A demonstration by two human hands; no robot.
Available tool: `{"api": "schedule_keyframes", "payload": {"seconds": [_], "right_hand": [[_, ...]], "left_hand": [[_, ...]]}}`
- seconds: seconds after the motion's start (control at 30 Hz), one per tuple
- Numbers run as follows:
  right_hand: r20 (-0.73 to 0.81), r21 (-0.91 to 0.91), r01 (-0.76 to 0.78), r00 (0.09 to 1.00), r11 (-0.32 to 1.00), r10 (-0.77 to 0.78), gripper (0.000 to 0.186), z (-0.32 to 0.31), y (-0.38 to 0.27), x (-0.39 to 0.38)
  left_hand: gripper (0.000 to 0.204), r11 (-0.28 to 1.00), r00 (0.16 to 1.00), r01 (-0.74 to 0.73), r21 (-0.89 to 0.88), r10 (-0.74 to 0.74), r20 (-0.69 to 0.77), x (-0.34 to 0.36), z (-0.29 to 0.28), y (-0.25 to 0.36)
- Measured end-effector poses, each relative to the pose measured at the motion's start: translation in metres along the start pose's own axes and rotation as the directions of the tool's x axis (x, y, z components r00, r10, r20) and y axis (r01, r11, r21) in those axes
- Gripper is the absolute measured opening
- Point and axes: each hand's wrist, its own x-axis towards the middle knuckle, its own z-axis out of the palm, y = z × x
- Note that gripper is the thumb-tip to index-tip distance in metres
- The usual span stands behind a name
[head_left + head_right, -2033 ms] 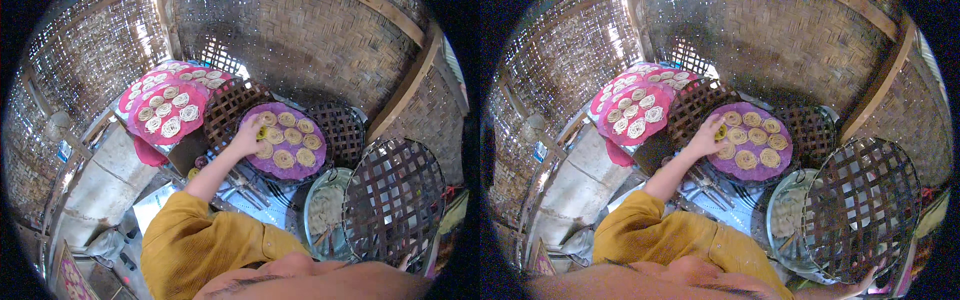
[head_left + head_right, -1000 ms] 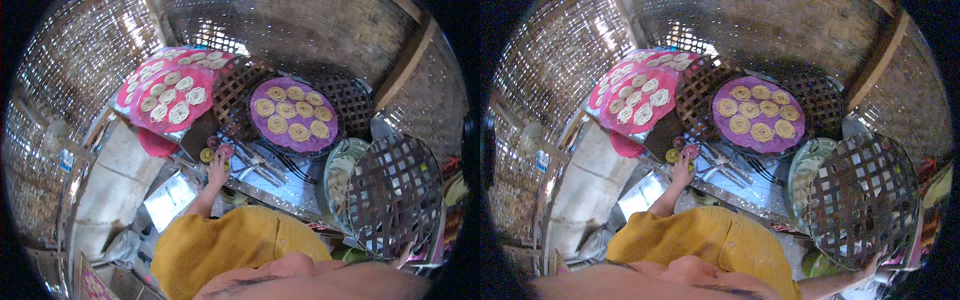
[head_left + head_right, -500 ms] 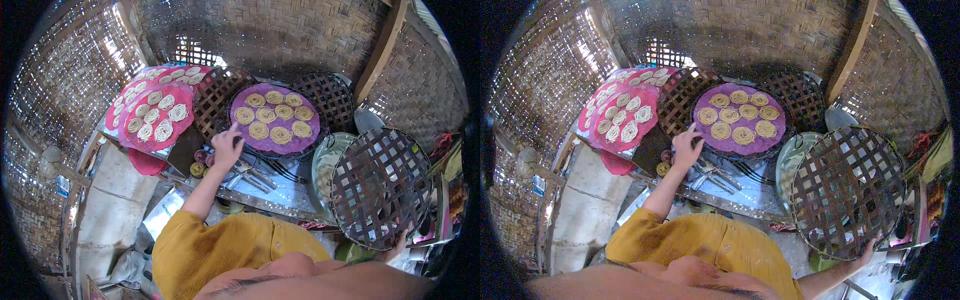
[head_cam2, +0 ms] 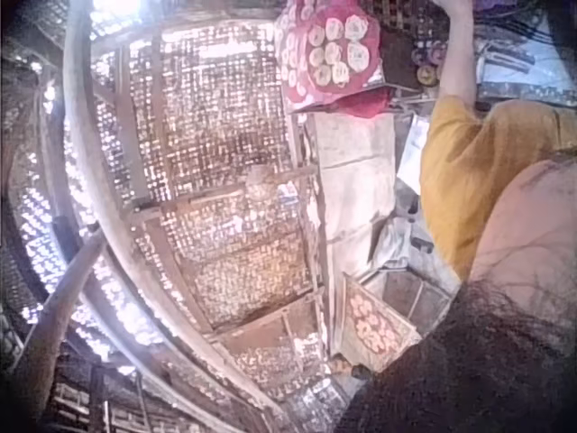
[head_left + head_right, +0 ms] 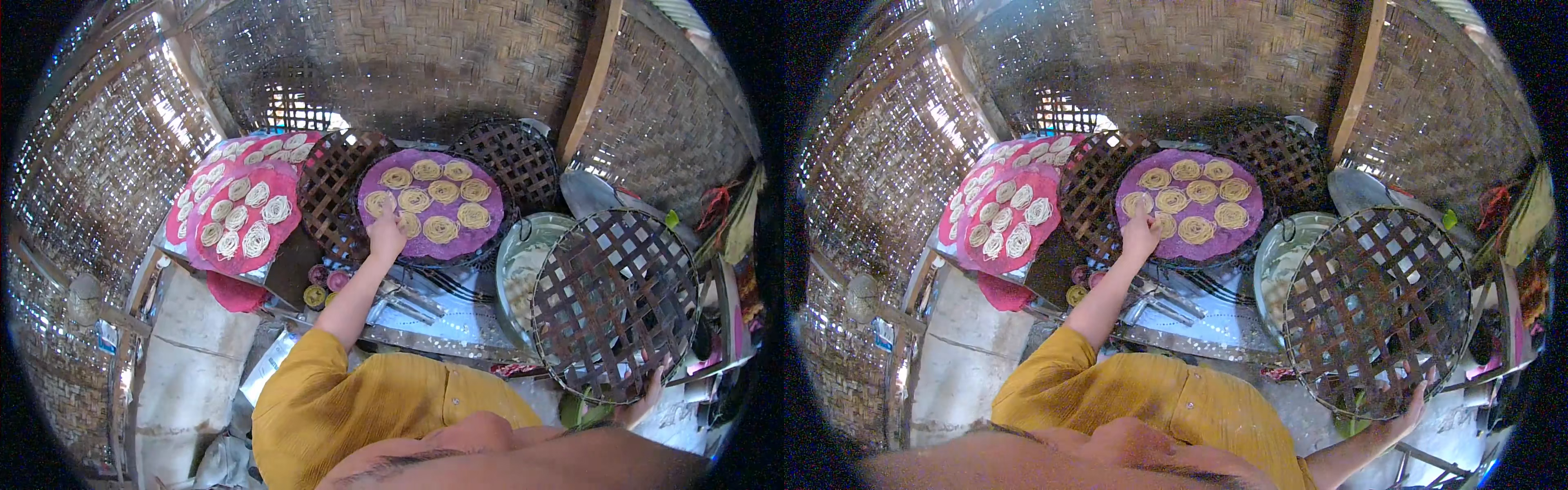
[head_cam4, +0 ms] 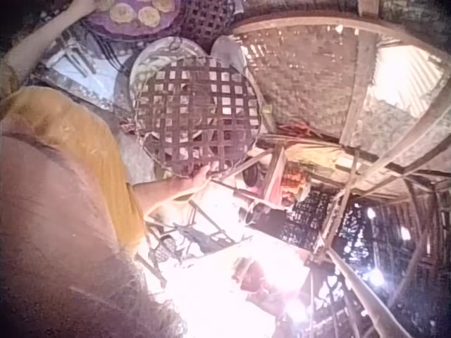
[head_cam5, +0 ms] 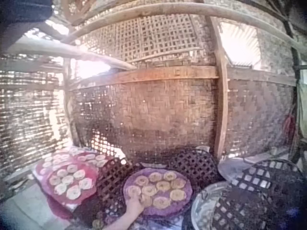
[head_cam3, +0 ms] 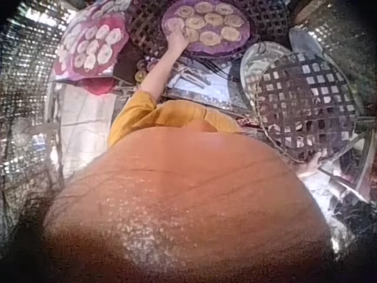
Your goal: The person fills a metal press with dough using a spoon, forms spiral patterns on circular trays by squeezing the press, and adds water to a large steaming pot using a cup.
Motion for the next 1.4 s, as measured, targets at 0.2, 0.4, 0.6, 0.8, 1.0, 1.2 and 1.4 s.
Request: {"api": "schedule_keyframes", "payload": {"seconds": [0.2, 0.4, 0.6, 0.8, 1.0, 1.2, 1.4], "right_hand": [[-0.036, 0.069, 0.003, 0.999, 0.998, 0.0, 0.047, -0.004, 0.0, -0.002], [-0.02, 0.105, -0.003, 1.0, 0.994, 0.005, 0.049, -0.002, 0.002, -0.002], [0.08, 0.08, -0.008, 0.997, 0.997, 0.002, 0.044, -0.013, 0.012, 0.006], [-0.051, 0.08, -0.021, 0.998, 0.997, 0.025, 0.051, 0.002, 0.0, -0.004], [-0.067, 0.108, -0.039, 0.997, 0.993, 0.046, 0.05, 0.018, 0.002, -0.003], [-0.006, 0.037, -0.003, 1.0, 0.999, 0.003, 0.051, 0.006, 0.008, 0.005], [0.004, 0.087, -0.002, 1.0, 0.996, 0.002, 0.051, 0.006, 0.012, 0.002]], "left_hand": [[0.07, 0.932, 0.997, 0.023, -0.362, 0.007, 0.083, 0.006, -0.016, 0.038], [0.073, 0.923, 0.995, -0.088, -0.374, 0.1, 0.014, 0.024, -0.059, 0.04], [0.073, 0.876, 0.875, -0.482, 0.013, 0.48, 0.067, 0.023, -0.048, 0.011], [0.062, 0.953, 0.952, -0.268, -0.144, 0.285, 0.112, 0.012, -0.057, 0.017], [0.033, 0.967, 0.975, -0.218, 0.133, 0.208, 0.084, 0.029, -0.034, 0.036], [0.043, 0.851, 0.954, -0.147, 0.504, -0.013, 0.301, 0.02, 0.023, 0.057], [0.038, 0.934, 0.839, -0.035, 0.355, -0.165, 0.518, 0.03, 0.022, 0.06]]}}
